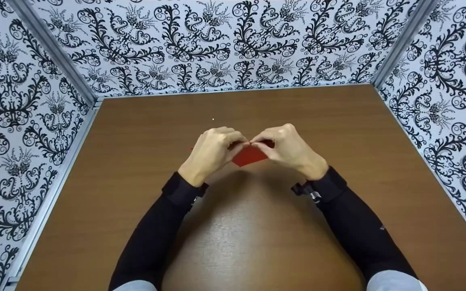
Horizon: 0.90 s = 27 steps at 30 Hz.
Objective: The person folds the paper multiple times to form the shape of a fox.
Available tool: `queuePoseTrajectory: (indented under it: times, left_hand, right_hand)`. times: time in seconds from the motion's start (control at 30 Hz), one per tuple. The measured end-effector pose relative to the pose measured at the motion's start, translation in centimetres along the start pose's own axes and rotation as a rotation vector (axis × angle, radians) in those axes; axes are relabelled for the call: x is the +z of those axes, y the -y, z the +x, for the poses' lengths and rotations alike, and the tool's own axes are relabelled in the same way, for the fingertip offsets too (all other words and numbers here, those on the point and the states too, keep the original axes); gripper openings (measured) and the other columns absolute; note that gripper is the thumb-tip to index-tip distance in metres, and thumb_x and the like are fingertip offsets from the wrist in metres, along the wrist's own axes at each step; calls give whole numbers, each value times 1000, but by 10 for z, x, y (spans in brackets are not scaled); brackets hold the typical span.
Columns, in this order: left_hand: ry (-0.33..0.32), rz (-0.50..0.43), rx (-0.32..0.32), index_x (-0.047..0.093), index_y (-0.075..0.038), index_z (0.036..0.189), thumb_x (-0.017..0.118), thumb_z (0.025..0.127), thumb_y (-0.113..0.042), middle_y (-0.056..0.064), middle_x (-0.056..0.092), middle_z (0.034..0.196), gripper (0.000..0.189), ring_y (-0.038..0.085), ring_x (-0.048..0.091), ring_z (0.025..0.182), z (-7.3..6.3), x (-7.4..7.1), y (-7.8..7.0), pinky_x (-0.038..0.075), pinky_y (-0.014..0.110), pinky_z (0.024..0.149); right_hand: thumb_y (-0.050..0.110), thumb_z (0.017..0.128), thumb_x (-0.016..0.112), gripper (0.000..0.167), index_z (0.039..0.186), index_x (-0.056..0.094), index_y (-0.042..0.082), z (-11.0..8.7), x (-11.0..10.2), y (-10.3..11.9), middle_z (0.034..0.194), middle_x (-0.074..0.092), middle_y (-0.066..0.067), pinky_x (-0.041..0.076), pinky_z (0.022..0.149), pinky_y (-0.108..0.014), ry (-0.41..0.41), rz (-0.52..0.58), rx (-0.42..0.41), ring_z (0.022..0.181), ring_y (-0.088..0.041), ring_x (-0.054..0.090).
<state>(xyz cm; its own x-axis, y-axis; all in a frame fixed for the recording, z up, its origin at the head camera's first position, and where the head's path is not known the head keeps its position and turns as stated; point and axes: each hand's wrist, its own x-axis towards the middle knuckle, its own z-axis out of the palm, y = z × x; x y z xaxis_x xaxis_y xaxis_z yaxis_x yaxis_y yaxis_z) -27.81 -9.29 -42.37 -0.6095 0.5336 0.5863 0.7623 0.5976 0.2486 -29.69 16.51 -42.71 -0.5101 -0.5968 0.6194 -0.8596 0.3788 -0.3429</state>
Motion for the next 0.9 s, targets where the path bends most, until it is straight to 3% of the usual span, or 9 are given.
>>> queuePoseTrajectory:
  times: [0.17,0.47,0.7,0.9]
  left_hand:
    - [0,-4,2,90,-11,110,84,110,-19,4,88,102,10,22,85,92,0,-3,4,72,37,85]
    - [-39,-18,-18,91,-10,110,86,108,-20,4,89,100,11,21,83,88,1,-12,13,70,35,82]
    - [-30,-19,-17,91,-10,110,86,109,-21,5,89,100,12,22,83,88,1,-14,14,70,35,82]
    - [-32,-25,-76,91,-9,110,86,108,-19,7,89,103,11,24,85,91,-2,-23,21,71,36,84]
  right_hand:
    - [4,103,89,8,110,91,1,-1,-3,-3,100,90,-15,72,72,-45,4,-10,14,82,-29,87]
    - [7,101,91,9,109,92,2,-2,-18,-8,100,91,-14,72,72,-47,-13,1,113,81,-29,87]
    - [8,102,91,9,109,92,3,-2,-19,-9,99,91,-13,72,72,-45,-7,-8,113,81,-28,87]
    - [8,103,90,10,109,92,1,-5,-28,-15,101,91,-15,72,74,-40,2,-39,143,82,-29,88]
